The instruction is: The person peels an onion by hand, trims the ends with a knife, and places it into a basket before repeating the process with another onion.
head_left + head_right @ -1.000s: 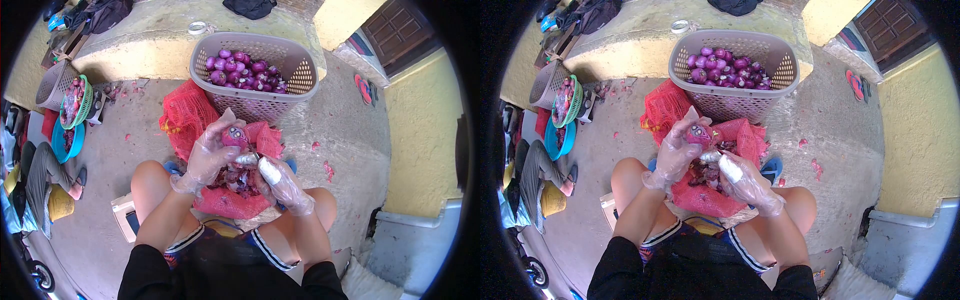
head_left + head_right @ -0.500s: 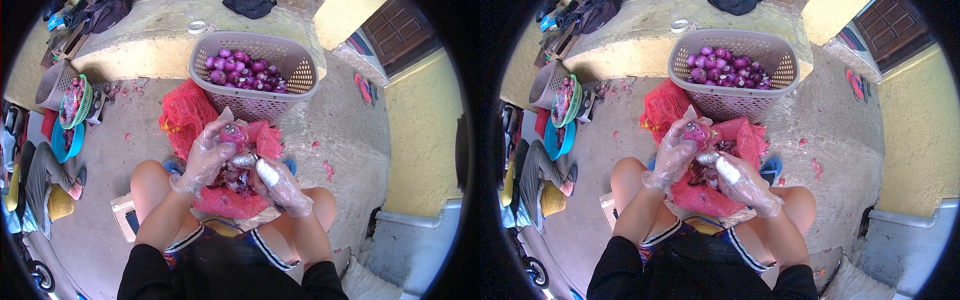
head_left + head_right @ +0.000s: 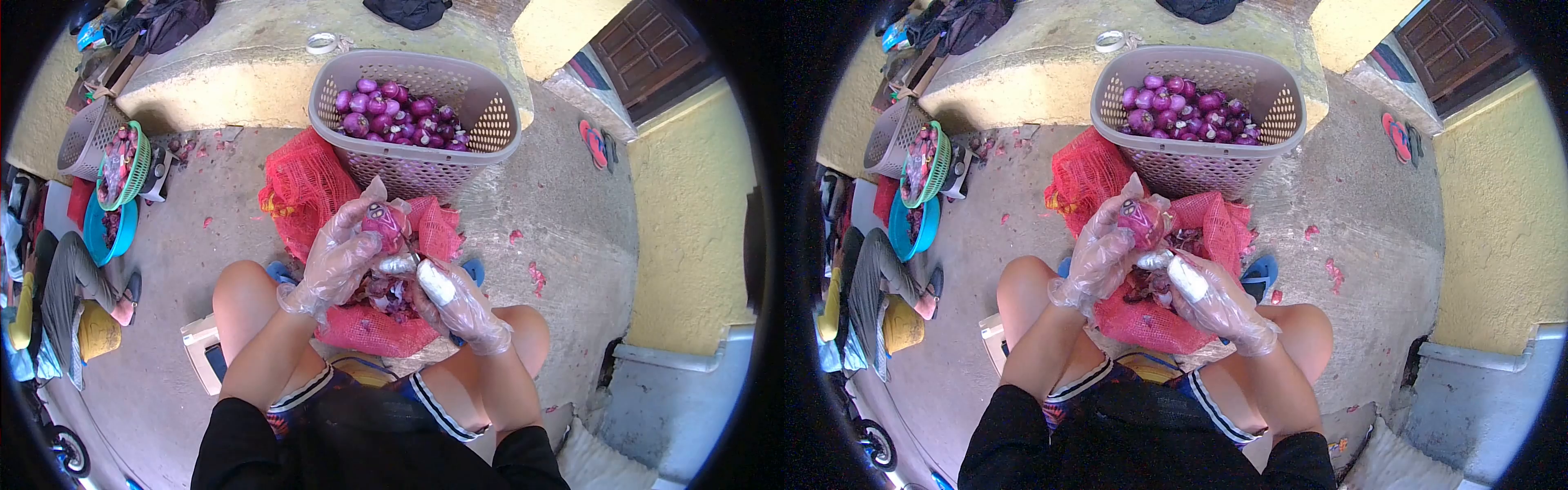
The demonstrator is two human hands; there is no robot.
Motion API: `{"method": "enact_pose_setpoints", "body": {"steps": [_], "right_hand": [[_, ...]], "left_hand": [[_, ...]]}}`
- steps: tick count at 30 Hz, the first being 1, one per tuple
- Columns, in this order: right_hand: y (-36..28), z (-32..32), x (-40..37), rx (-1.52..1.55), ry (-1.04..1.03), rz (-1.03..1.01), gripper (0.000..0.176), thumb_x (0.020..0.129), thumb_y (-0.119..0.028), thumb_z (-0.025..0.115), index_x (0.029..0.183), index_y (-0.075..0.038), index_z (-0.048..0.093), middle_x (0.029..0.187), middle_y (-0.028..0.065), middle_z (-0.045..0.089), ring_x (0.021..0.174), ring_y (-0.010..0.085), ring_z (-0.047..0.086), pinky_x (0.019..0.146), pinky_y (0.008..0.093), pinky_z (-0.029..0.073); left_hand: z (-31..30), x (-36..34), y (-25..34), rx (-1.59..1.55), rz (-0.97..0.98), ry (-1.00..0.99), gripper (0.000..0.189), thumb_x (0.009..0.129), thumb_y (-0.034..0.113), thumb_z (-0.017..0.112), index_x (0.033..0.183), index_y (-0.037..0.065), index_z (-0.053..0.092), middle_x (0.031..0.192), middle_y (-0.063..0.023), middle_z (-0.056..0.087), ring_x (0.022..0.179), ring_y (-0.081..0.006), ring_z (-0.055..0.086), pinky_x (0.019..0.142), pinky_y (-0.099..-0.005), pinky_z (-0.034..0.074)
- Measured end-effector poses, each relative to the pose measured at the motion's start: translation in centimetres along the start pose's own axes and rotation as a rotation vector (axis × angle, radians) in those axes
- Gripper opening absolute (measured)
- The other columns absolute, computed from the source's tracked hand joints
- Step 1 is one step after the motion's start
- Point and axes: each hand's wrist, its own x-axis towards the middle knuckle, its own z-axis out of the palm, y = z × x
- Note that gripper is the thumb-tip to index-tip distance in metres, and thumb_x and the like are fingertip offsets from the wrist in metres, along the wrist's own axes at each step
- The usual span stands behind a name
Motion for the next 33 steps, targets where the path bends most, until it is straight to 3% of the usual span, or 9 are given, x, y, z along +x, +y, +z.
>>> {"method": "enact_pose_setpoints", "body": {"steps": [2, 5, 15, 18, 21, 24, 27, 31, 33], "right_hand": [[0.3, 0.0, 0.2, -0.026, 0.015, 0.027, 0.037, 0.101, -0.024, 0.052, 0.131, -0.002, 0.051, 0.097, 0.0020, 0.060, 0.075, 0.0053, 0.058, 0.056, 0.0143, 0.047], [0.8, 0.7, 0.4, -0.155, 0.044, 0.028, 0.037, 0.101, -0.024, 0.052, 0.131, -0.002, 0.051, 0.094, 0.0005, 0.060, 0.072, 0.0035, 0.056, 0.054, 0.0143, 0.045], [3.3, 0.1, 1.2, 0.151, 0.006, 0.006, 0.029, 0.101, -0.016, 0.051, 0.128, -0.004, 0.052, 0.085, -0.0014, 0.059, 0.063, 0.0029, 0.055, 0.051, 0.0153, 0.044], [2.4, 1.1, 0.7, -0.146, 0.078, -0.023, 0.028, 0.103, -0.018, 0.047, 0.127, -0.005, 0.052, 0.081, -0.0011, 0.057, 0.060, 0.0035, 0.054, 0.051, 0.0162, 0.044], [2.0, 1.2, 0.8, -0.012, 0.137, 0.123, 0.030, 0.103, -0.021, 0.046, 0.128, -0.005, 0.053, 0.079, -0.0019, 0.055, 0.059, 0.0033, 0.051, 0.051, 0.0162, 0.042], [0.3, 1.1, 0.2, -0.300, 0.053, 0.136, 0.037, 0.102, -0.026, 0.048, 0.131, -0.003, 0.051, 0.082, 0.0011, 0.060, 0.060, 0.0084, 0.056, 0.054, 0.0212, 0.046], [1.3, -0.9, 0.1, -0.643, 0.028, -0.025, 0.045, 0.100, -0.029, 0.053, 0.137, -0.005, 0.047, 0.088, 0.0061, 0.066, 0.068, 0.0158, 0.064, 0.060, 0.0297, 0.050], [0.7, -0.6, -0.3, -1.095, 0.198, -0.376, 0.052, 0.097, -0.031, 0.056, 0.142, -0.009, 0.043, 0.088, 0.0128, 0.071, 0.076, 0.0275, 0.071, 0.066, 0.0393, 0.052], [0.2, 0.0, -0.3, -1.171, 0.277, -0.429, 0.051, 0.095, -0.029, 0.059, 0.141, -0.009, 0.044, 0.082, 0.0140, 0.071, 0.074, 0.0315, 0.070, 0.064, 0.0405, 0.052]], "left_hand": [[0.5, 0.0, 0.4, -0.070, -0.061, 0.023, 0.077, 0.082, 0.031, 0.077, 0.144, 0.013, 0.036, 0.137, -0.0139, 0.049, 0.122, -0.0326, 0.054, 0.101, -0.0468, 0.049], [0.7, 0.1, 0.7, -0.166, -0.036, 0.023, 0.063, 0.085, 0.023, 0.074, 0.138, 0.007, 0.042, 0.136, -0.0174, 0.051, 0.116, -0.0297, 0.058, 0.098, -0.0468, 0.051], [-0.5, 0.1, -0.2, -0.297, -0.134, 0.037, 0.070, 0.089, 0.037, 0.068, 0.143, 0.008, 0.036, 0.135, -0.0140, 0.051, 0.118, -0.0267, 0.057, 0.106, -0.0465, 0.046], [0.5, -0.2, 0.1, -0.252, -0.091, 0.078, 0.070, 0.089, 0.037, 0.068, 0.144, 0.008, 0.035, 0.135, -0.0140, 0.050, 0.119, -0.0266, 0.056, 0.107, -0.0469, 0.044], [0.3, -0.1, 0.0, -0.234, -0.083, 0.060, 0.071, 0.089, 0.038, 0.068, 0.145, 0.010, 0.034, 0.136, -0.0138, 0.050, 0.120, -0.0263, 0.056, 0.108, -0.0467, 0.043], [0.1, 0.0, 0.1, -0.236, -0.078, 0.064, 0.071, 0.089, 0.038, 0.068, 0.146, 0.013, 0.033, 0.137, -0.0138, 0.049, 0.120, -0.0263, 0.056, 0.107, -0.0459, 0.045], [1.1, 0.2, 0.9, -0.282, -0.075, 0.126, 0.071, 0.088, 0.035, 0.070, 0.145, 0.013, 0.034, 0.137, -0.0143, 0.048, 0.120, -0.0266, 0.055, 0.105, -0.0448, 0.047], [0.7, 0.2, 0.7, -0.220, 0.000, 0.070, 0.072, 0.085, 0.026, 0.074, 0.144, 0.012, 0.036, 0.139, -0.0159, 0.047, 0.123, -0.0267, 0.054, 0.104, -0.0438, 0.048], [0.5, 0.1, 0.4, -0.166, 0.021, 0.048, 0.073, 0.084, 0.024, 0.076, 0.144, 0.013, 0.036, 0.140, -0.0156, 0.047, 0.125, -0.0274, 0.052, 0.105, -0.0436, 0.046]]}}
